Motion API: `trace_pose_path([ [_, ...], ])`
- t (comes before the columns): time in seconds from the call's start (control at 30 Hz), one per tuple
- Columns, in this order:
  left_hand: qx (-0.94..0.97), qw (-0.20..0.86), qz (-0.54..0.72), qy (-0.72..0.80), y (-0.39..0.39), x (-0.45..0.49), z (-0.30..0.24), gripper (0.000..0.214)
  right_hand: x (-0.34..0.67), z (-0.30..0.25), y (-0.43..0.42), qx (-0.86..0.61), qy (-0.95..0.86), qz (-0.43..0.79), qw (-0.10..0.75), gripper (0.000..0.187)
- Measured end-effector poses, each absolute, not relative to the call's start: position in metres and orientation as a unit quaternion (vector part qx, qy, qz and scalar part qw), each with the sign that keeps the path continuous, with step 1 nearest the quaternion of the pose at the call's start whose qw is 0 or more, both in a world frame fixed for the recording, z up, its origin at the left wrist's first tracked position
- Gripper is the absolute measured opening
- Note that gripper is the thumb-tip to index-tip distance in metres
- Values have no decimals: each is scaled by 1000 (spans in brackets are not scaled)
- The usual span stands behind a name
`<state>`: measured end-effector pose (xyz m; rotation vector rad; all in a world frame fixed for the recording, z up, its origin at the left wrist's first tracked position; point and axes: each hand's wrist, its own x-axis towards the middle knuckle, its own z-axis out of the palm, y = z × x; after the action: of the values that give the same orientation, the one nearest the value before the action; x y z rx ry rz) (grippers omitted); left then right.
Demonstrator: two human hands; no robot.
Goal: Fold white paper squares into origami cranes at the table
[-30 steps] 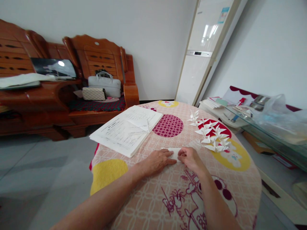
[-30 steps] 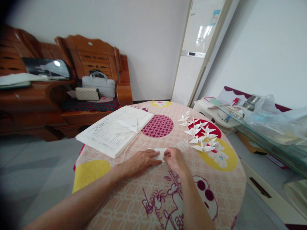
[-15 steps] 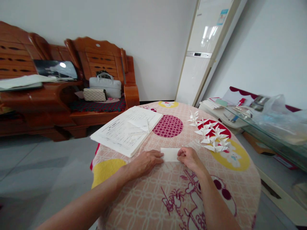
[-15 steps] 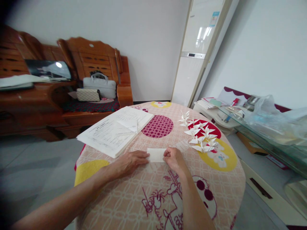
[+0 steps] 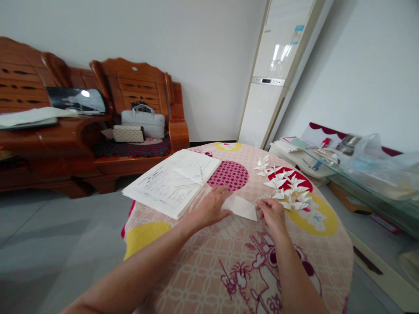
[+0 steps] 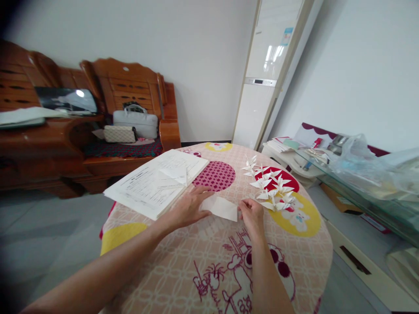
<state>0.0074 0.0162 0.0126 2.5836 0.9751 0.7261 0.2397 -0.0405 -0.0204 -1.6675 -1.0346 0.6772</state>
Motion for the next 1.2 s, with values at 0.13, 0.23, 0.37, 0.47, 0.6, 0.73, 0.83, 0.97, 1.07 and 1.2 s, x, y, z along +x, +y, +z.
trace_pose_path([
  [0.13, 886, 227, 226, 336, 25, 21, 8, 71, 242, -23, -41, -706, -438, 264, 490, 34],
  [0.23, 889, 242, 211, 326, 27, 20, 0, 66, 240, -22, -43, -708, -453, 259, 475, 35],
  [0.37, 895, 206, 239, 315, 26, 17, -11, 59, 236, -21, -43, -705, -471, 256, 464, 35],
  [0.47, 903, 183, 250, 299, 23, 20, -11, 59, 235, -19, -43, -713, -473, 250, 453, 35],
  [0.6, 922, 159, 214, 282, 19, 24, -5, 49, 235, -20, -41, -709, -469, 247, 465, 38],
  [0.73, 879, 241, 243, 333, 17, 20, 4, 14, 235, -18, -40, -648, -438, 282, 556, 42],
  [0.83, 779, 423, 310, 343, 18, 14, 10, 19, 231, -11, -41, -580, -425, 337, 608, 41],
  [0.97, 598, 635, 385, 300, 21, 12, 6, 32, 222, -7, -41, -513, -420, 411, 625, 46],
  [1.07, 524, 692, 400, 296, 20, 15, 1, 34, 215, -10, -39, -478, -425, 457, 617, 47],
  [1.2, 473, 738, 385, 288, 12, 20, 1, 36, 208, -9, -38, -454, -405, 485, 628, 51],
])
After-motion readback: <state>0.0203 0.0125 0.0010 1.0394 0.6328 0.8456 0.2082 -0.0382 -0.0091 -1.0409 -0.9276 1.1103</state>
